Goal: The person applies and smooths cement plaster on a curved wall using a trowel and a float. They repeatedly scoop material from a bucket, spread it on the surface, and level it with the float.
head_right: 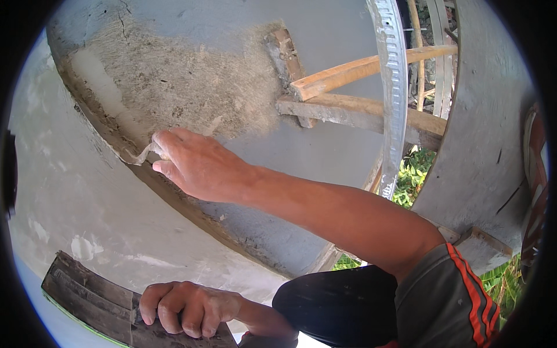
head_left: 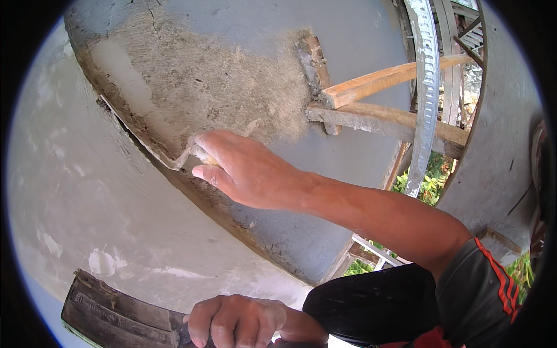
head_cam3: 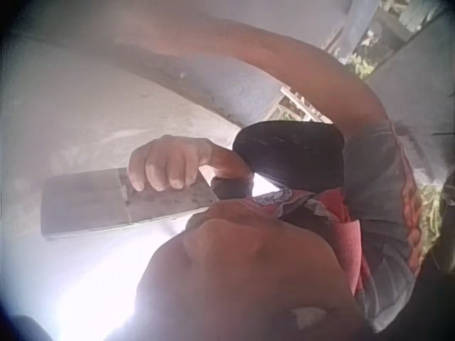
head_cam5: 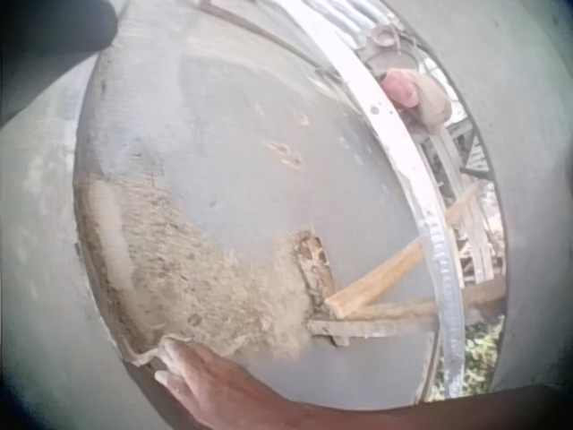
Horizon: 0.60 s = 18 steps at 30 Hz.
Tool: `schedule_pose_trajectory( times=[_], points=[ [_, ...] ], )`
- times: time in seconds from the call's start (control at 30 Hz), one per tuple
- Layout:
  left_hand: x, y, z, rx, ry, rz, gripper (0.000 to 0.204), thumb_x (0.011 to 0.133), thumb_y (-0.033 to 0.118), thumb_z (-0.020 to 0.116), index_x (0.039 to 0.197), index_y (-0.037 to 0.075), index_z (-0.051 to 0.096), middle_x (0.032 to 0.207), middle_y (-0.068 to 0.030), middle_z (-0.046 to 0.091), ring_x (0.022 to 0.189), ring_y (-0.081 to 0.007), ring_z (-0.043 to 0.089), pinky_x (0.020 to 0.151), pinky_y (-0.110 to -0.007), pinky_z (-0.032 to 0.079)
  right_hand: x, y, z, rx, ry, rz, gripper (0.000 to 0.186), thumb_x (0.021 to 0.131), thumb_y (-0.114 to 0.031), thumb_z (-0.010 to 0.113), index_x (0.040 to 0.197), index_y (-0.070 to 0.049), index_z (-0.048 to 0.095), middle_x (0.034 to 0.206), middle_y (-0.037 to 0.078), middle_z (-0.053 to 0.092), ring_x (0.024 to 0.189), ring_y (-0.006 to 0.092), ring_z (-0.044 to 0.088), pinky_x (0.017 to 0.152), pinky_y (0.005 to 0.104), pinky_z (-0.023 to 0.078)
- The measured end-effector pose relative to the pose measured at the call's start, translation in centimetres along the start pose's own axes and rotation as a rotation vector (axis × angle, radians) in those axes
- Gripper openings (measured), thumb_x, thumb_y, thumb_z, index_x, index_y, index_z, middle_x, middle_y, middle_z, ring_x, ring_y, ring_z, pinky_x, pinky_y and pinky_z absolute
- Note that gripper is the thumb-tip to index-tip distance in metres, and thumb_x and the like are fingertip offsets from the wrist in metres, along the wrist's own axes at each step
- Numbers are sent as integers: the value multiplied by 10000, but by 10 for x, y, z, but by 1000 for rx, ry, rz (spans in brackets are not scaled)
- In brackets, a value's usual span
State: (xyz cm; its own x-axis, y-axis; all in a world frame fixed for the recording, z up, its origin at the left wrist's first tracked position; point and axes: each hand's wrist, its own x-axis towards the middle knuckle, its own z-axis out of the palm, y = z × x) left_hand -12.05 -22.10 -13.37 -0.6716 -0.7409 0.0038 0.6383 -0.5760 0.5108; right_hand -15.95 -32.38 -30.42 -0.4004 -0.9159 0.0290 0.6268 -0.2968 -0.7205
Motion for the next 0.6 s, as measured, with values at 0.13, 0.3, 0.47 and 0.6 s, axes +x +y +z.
schedule_pose_trajectory(
  times=[0.13,0.3,0.47,0.6],
  points=[
    [6,9,6,29,50,-116,268,1109,320,590,1192,68,550,768,-60,518,468,-86,482,391,-233,386,-14,2,3,-21,-12,10,403,1119,-251,660,1357,58,558,1201,250,661,1083,440,694,913,521,571],
    [0,24,9,61,82,-164,286,1111,321,584,1206,57,532,770,-69,502,471,-113,499,380,-268,401,-110,-1,0,-18,-225,273,453,1130,-278,646,1440,43,568,1283,275,672,1168,480,664,1009,524,544],
    [-23,30,-17,97,188,-200,276,1185,299,510,1239,28,515,838,-98,519,466,-107,476,357,-272,355,-172,-44,-70,-200,-149,474,541,1152,-330,601,1531,47,520,1365,252,659,1158,346,699,1058,435,534],
    [-55,45,-30,306,328,-181,327,1191,278,526,1353,-6,512,894,-125,555,466,-136,486,357,-291,349,-133,-115,-130,-104,-58,659,507,1156,-361,593,1493,17,572,1036,145,674,907,225,650,843,406,539]
  ],
)
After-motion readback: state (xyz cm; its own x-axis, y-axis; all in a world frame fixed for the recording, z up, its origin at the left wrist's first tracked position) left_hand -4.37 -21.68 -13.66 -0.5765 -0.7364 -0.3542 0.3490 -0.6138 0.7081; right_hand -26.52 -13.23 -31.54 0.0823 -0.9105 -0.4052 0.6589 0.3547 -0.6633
